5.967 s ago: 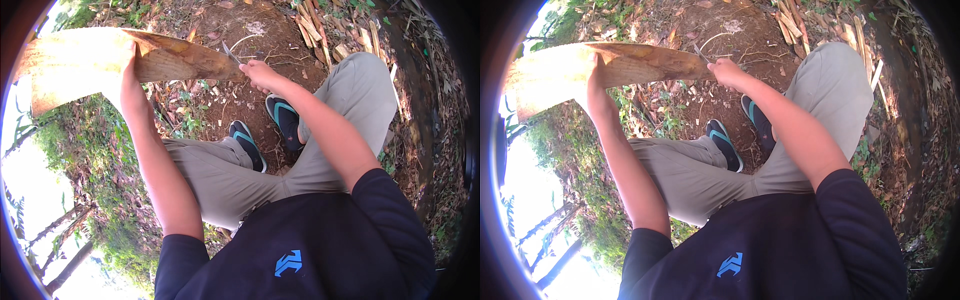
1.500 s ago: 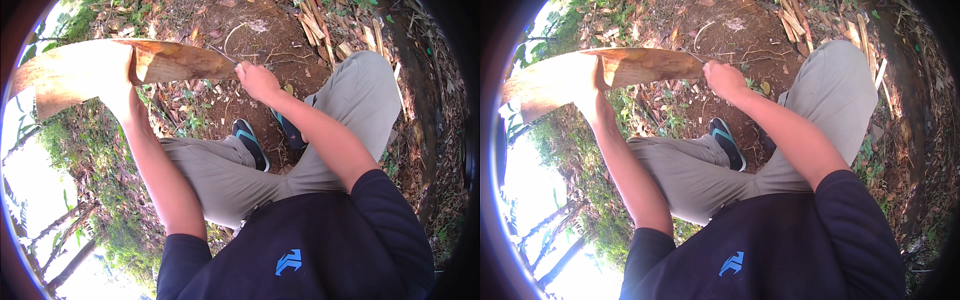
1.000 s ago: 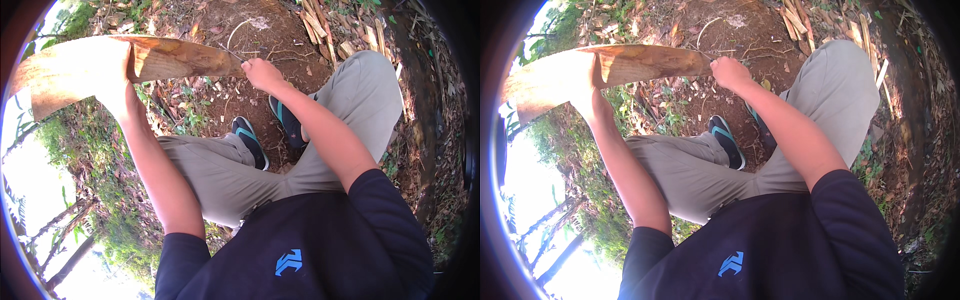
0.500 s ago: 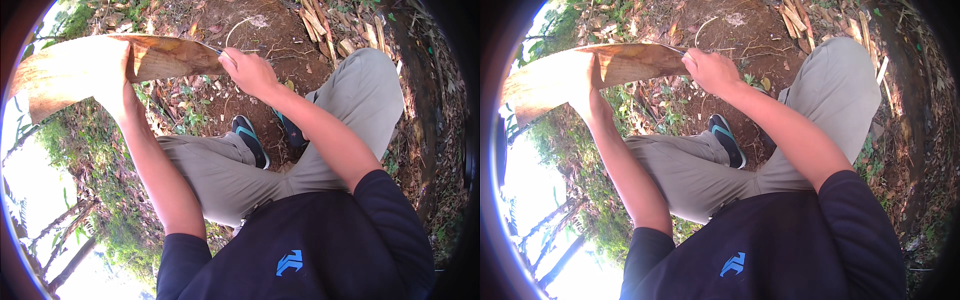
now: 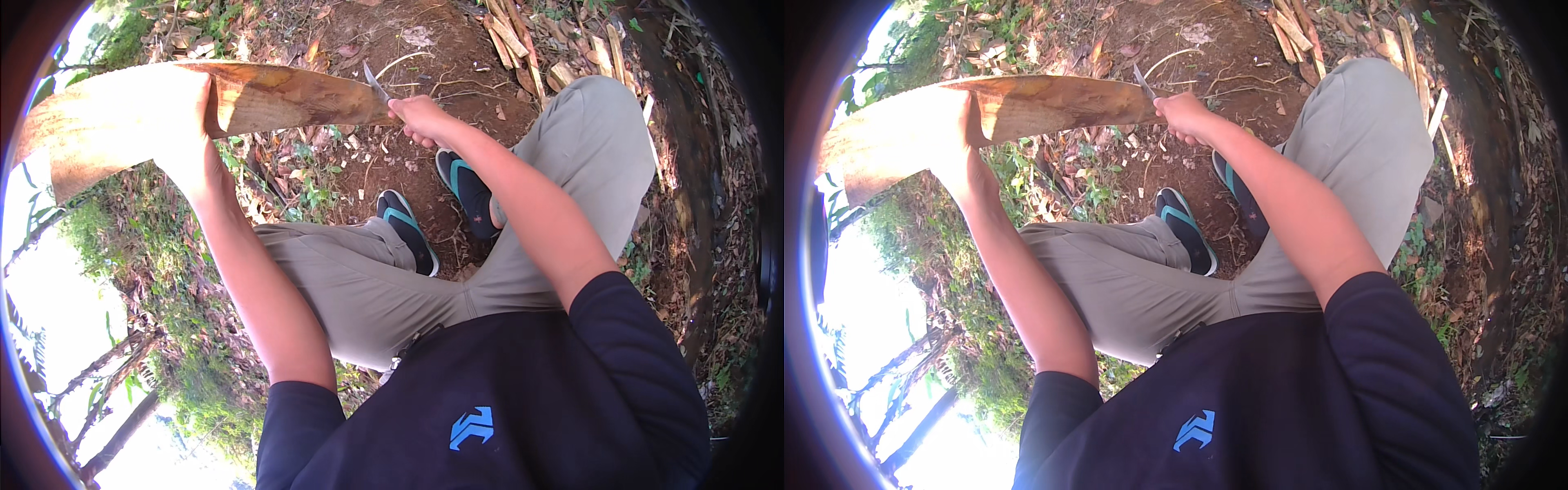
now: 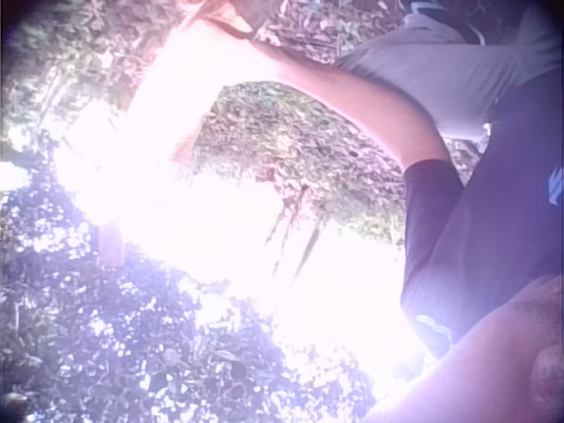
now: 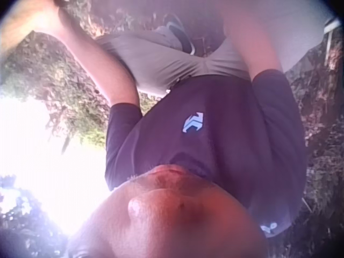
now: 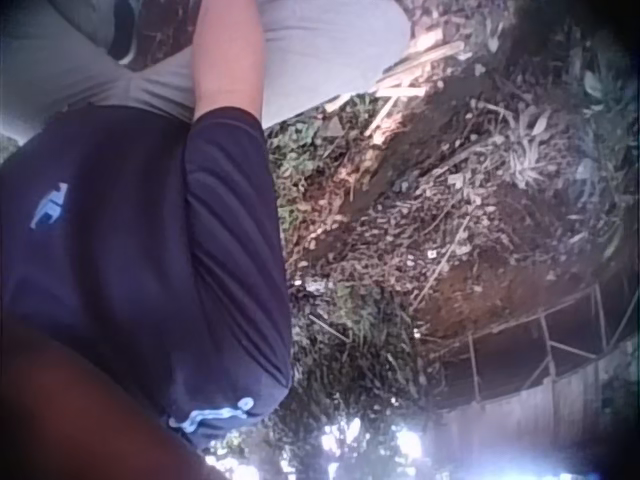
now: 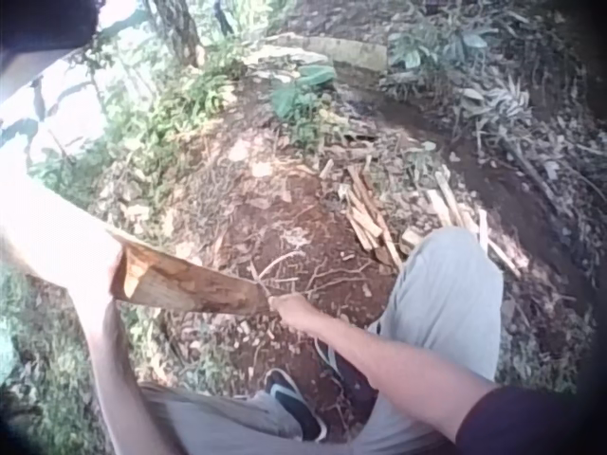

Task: The person sits on the ground and uses a knife to shave thin strips from a piece of wood held in their left hand. They repeatedly scrape the blade along the wood's surface to remove bark and create shavings.

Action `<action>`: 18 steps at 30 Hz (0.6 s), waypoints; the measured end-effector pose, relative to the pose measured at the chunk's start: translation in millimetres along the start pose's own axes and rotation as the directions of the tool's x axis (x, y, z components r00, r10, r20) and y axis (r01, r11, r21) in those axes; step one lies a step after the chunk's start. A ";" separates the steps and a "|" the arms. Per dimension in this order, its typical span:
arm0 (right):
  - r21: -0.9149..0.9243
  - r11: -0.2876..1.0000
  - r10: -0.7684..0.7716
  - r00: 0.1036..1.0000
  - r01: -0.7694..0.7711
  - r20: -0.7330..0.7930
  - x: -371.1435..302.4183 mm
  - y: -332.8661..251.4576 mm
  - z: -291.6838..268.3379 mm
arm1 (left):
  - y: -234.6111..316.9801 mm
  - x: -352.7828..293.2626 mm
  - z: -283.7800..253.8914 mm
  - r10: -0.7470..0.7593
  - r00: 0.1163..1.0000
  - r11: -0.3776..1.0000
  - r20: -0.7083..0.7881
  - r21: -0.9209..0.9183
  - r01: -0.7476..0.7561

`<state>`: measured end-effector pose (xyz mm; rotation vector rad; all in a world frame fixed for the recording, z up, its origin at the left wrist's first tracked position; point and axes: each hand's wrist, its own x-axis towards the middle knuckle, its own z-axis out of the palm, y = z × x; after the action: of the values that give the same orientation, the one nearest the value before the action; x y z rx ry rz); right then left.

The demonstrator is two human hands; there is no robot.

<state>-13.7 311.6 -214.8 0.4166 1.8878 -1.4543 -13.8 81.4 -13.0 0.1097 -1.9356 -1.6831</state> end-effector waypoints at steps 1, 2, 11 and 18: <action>0.014 1.000 0.010 1.000 -0.010 -0.004 -0.3 0.6 -0.4 | -0.8 1.2 1.1 0.010 1.000 1.000 0.009 0.021 -0.010; -0.135 0.984 -0.132 0.986 0.118 -0.102 -2.1 2.8 0.4 | -0.7 2.2 2.8 0.020 1.000 0.999 0.018 0.042 -0.021; -0.594 0.716 -0.582 0.784 0.367 -0.217 -52.9 -24.2 21.7 | -9.0 5.0 -7.1 0.050 0.999 0.993 0.004 0.106 -0.050; -0.468 0.847 -0.343 0.932 0.251 -0.121 10.6 19.7 -2.0 | -8.8 3.3 -1.6 0.035 0.999 0.996 -0.019 0.078 -0.033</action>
<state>-9.3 318.0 -235.9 0.0450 2.4605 -1.1361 -18.4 76.8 -20.0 0.1222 -1.9767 -1.5798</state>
